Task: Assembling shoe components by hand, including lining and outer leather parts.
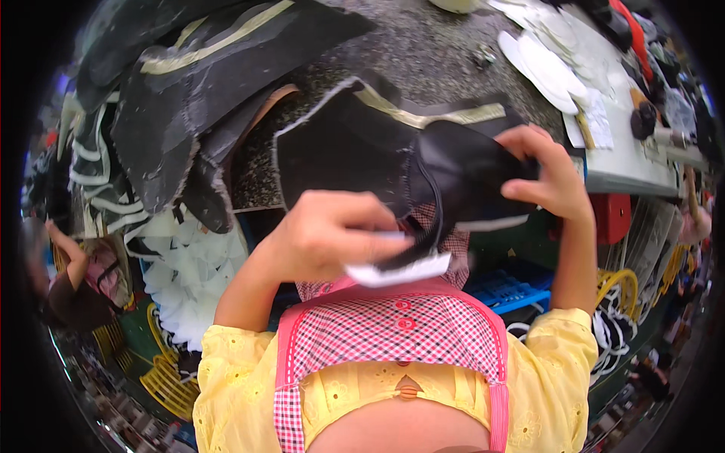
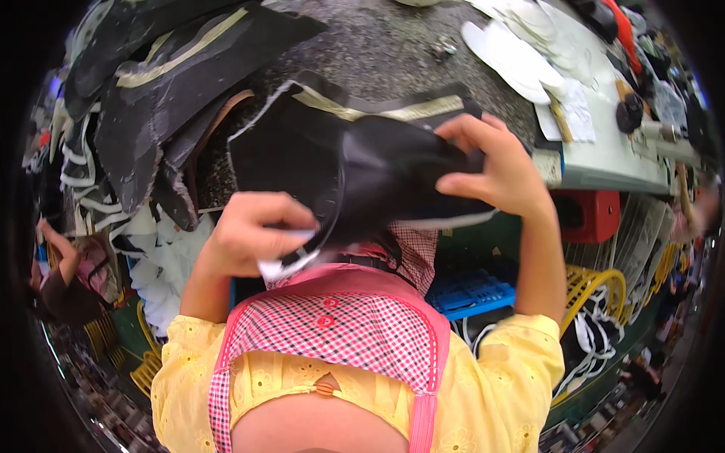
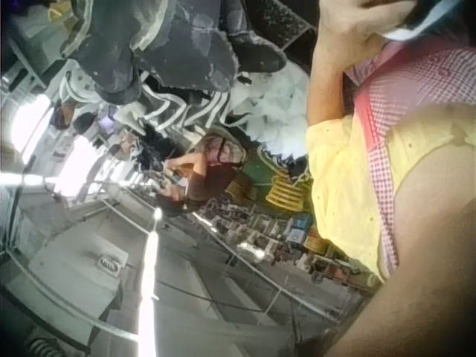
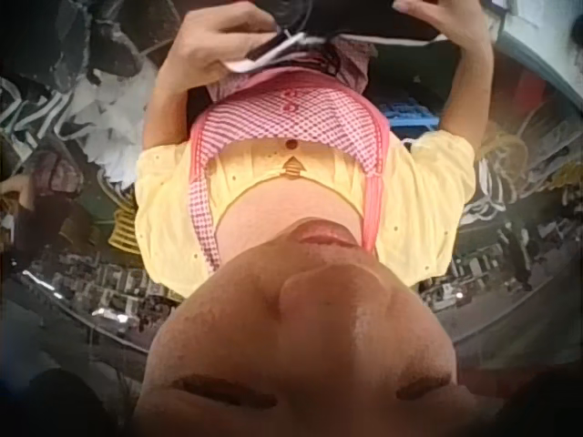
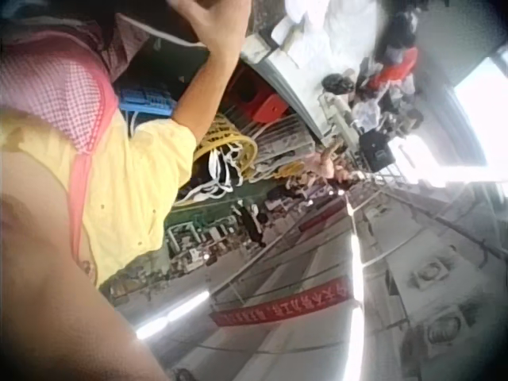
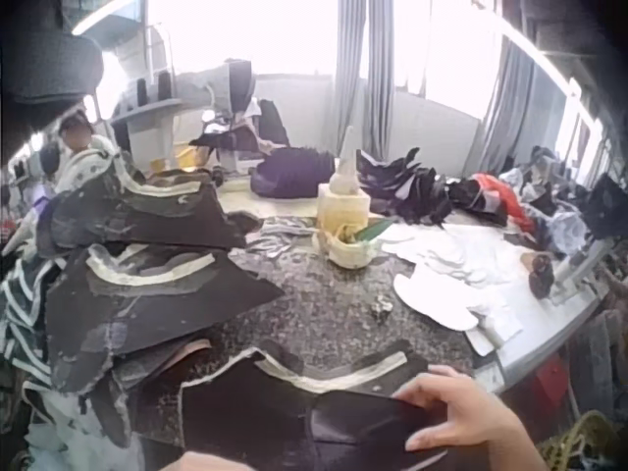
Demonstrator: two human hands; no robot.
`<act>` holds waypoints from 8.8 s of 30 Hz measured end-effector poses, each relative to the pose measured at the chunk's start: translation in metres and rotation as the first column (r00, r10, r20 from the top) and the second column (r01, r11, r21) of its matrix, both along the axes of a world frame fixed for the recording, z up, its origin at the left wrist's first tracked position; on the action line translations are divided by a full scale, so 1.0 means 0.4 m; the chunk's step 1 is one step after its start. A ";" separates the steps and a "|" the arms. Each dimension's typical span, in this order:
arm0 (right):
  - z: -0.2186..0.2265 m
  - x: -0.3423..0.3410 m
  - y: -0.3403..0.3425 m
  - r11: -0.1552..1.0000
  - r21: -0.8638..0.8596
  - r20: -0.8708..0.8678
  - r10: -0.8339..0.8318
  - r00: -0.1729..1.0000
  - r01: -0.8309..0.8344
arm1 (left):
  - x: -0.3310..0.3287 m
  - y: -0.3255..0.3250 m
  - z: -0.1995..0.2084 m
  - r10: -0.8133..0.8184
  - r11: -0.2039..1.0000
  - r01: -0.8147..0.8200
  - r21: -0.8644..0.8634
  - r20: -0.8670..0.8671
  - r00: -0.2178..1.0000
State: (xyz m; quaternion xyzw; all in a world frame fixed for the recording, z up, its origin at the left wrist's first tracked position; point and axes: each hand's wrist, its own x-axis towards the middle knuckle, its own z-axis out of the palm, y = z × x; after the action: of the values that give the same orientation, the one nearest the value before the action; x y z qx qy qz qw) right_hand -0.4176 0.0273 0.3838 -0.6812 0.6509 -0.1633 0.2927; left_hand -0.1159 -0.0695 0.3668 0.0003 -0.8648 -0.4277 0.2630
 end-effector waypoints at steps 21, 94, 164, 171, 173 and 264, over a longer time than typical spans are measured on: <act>-0.175 0.104 -0.303 0.957 0.220 0.308 0.115 0.944 -0.188 | 0.174 -0.040 -0.220 0.472 0.546 -0.494 0.677 0.240 0.849; -0.102 0.165 -0.234 0.974 -0.029 0.517 0.205 0.831 -0.223 | -0.033 -0.161 -0.112 0.361 0.643 -0.569 0.512 0.452 0.816; -0.092 0.185 -0.189 0.977 -0.177 0.279 0.166 0.946 -0.119 | -0.166 -0.239 -0.015 -0.027 0.992 0.108 -0.068 0.717 0.697; -0.047 0.112 -0.172 0.953 0.063 -0.046 0.299 0.953 -0.296 | -0.177 -0.234 -0.068 -0.175 0.961 -0.055 0.273 0.745 0.644; -0.016 0.136 -0.190 0.918 -0.035 -0.154 0.385 0.910 -0.394 | -0.177 -0.237 -0.074 -0.178 0.962 -0.040 0.268 0.737 0.652; -0.204 0.042 -0.412 0.992 0.029 0.094 -0.128 0.987 0.125 | -0.134 -0.170 -0.207 0.674 0.688 -0.313 -0.655 0.415 0.611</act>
State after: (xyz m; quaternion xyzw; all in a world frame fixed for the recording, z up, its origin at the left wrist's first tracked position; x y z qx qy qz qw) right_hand -0.4009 -0.1375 0.3022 -0.6265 0.6800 -0.2064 0.3203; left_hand -0.1697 -0.1375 0.2840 0.3211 -0.9435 -0.0564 0.0598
